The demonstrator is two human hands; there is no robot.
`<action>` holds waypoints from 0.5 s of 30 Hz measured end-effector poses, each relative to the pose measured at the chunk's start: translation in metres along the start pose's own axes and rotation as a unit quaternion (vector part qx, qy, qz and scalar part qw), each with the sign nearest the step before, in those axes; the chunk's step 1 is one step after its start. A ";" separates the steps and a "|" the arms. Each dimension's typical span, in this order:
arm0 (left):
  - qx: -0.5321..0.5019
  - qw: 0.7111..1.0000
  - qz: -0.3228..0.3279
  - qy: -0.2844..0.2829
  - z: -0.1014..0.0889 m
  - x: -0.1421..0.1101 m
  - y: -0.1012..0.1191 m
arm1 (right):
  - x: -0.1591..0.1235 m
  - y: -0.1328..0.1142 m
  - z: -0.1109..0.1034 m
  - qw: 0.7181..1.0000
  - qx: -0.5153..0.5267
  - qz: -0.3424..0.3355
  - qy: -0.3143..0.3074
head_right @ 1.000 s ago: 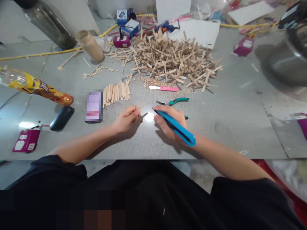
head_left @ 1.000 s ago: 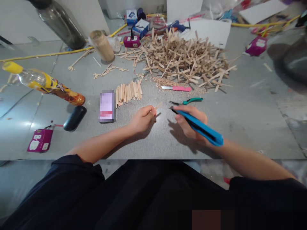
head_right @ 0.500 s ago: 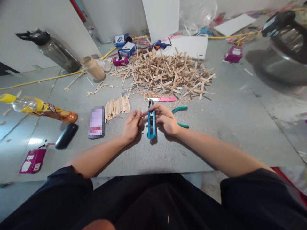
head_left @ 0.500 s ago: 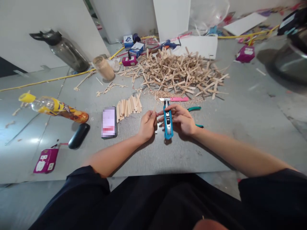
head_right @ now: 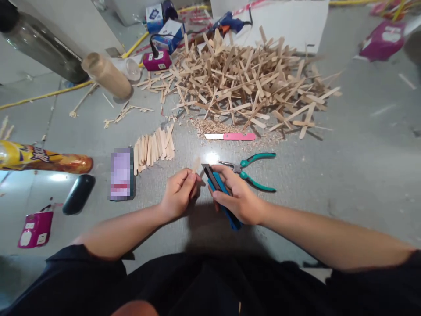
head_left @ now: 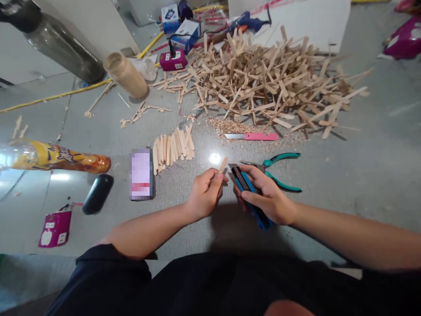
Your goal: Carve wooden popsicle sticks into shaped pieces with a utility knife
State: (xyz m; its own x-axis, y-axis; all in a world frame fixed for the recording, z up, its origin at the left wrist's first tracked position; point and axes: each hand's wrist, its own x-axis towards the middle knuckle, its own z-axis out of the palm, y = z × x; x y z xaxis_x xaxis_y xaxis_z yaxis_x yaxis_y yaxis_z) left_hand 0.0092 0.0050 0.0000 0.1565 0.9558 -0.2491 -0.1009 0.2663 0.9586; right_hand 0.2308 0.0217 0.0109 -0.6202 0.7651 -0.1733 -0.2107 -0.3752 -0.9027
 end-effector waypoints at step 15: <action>-0.034 0.996 0.077 -0.020 -0.002 0.007 -0.014 | -0.004 0.019 0.013 0.983 -0.154 -0.096 -0.008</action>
State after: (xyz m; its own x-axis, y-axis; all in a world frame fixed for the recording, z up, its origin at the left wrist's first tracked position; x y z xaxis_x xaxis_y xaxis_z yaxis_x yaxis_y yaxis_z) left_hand 0.0099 0.0079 -0.0158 0.1730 0.9806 -0.0919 -0.1928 0.1252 0.9732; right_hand 0.2199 0.0045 -0.0004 -0.6037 0.7970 0.0154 -0.0874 -0.0469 -0.9951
